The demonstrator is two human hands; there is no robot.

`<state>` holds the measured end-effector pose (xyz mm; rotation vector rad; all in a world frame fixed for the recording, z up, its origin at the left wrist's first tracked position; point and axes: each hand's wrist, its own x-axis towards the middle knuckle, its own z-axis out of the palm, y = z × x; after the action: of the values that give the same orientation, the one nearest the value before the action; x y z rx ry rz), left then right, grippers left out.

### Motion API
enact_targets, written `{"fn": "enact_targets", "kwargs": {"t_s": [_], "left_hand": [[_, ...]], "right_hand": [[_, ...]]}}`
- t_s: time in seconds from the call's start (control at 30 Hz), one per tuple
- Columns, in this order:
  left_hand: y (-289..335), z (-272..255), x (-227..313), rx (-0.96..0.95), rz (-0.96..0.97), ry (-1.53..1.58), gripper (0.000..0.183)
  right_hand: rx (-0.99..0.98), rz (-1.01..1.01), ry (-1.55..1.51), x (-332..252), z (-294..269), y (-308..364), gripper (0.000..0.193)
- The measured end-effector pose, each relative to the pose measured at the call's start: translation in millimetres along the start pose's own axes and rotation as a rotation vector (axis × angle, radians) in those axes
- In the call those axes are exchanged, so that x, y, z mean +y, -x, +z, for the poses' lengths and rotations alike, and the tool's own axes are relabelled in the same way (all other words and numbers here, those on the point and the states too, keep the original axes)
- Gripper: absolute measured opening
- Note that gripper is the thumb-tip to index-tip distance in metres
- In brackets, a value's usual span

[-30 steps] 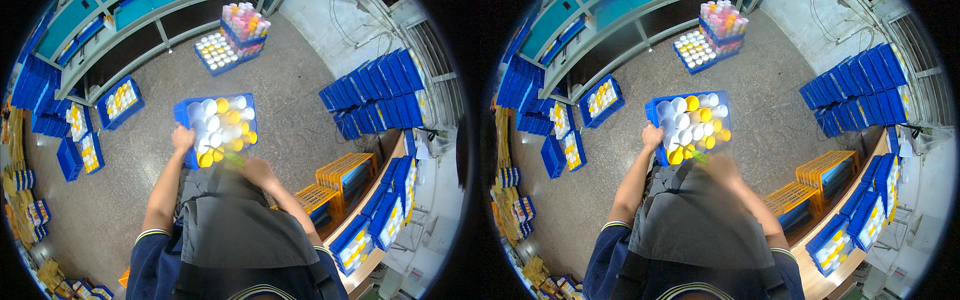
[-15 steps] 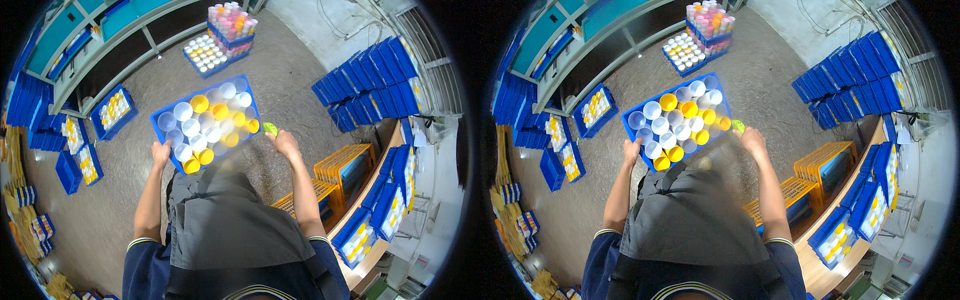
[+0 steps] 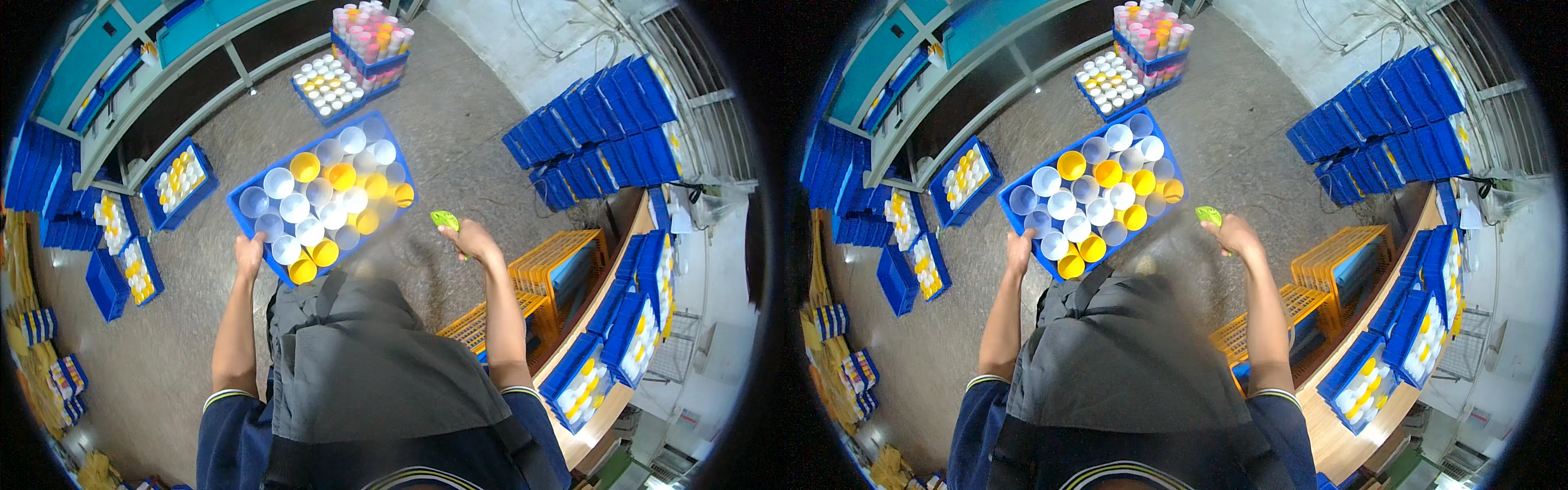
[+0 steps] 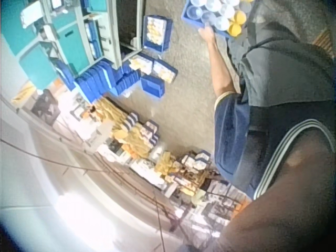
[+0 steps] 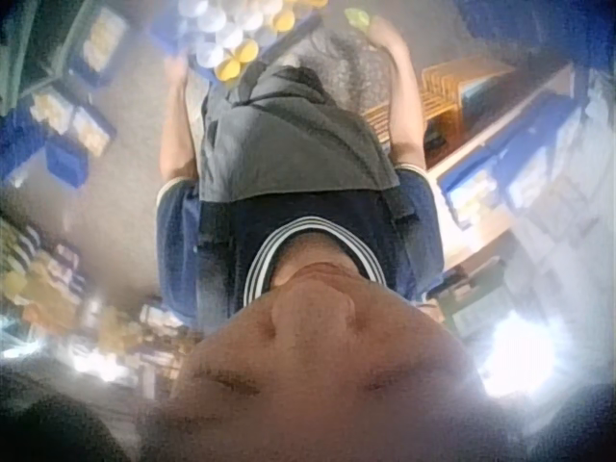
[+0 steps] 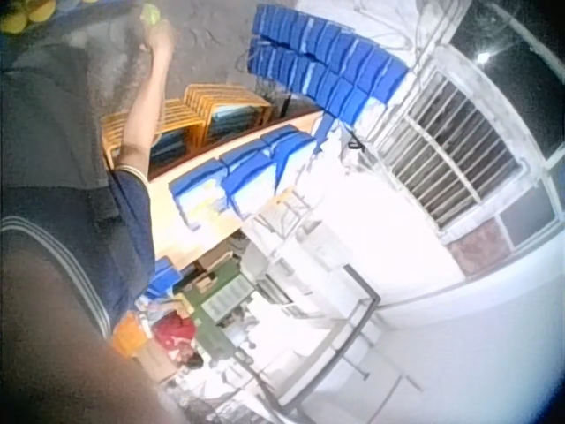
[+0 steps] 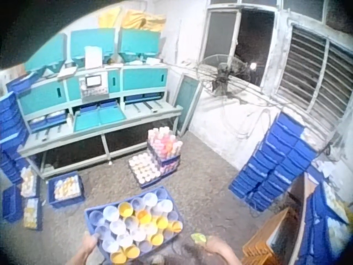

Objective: The person carries blue trays filled with small white and yellow containers to a workstation, places them on a machine, and uses a pen to interact with a touchscreen. They then flip through a notebook, write on it with a pink marker, and continue entering data on the machine's screen.

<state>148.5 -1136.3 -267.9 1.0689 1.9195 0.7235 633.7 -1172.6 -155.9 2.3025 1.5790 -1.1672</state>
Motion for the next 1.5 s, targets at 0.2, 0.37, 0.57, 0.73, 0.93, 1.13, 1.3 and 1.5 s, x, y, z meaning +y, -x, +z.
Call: {"fn": "enact_targets", "kwargs": {"t_s": [0.2,0.37,0.57,0.73,0.93,1.13,1.3,1.5], "left_hand": [[0.0,-0.1,1.1,0.035,-0.003,0.050,0.028],[-1.3,-2.7,6.6,0.063,-0.040,0.030,0.029],[-15.6,-2.1,12.7,0.130,-0.115,-0.094,0.036],[-43.0,0.0,21.7,0.162,-0.211,-0.125,0.041],[-91.5,-6.0,48.1,0.129,-0.223,-0.266,0.051],[-148.4,-26.1,73.9,0.096,-0.290,-0.328,0.068],[-192.0,-40.8,79.7,0.128,-0.295,-0.326,0.074],[-218.1,-57.1,80.3,0.166,-0.198,-0.345,0.082]], "right_hand": [[-0.046,0.017,0.032,-21.8,1.7,6.2,0.061],[-0.061,-0.037,0.081,-51.8,12.9,12.7,0.058],[-0.144,-0.108,0.134,-86.7,19.3,21.9,0.059],[-0.240,-0.101,0.116,-114.6,24.6,20.4,0.058],[-0.335,-0.098,0.117,-179.7,30.0,0.1,0.050],[-0.404,-0.229,0.137,-256.8,21.8,-10.5,0.049],[-0.213,-0.297,0.139,-296.1,16.5,-22.5,0.051],[-0.120,-0.252,0.063,-343.3,-5.2,-52.0,0.054]]}}
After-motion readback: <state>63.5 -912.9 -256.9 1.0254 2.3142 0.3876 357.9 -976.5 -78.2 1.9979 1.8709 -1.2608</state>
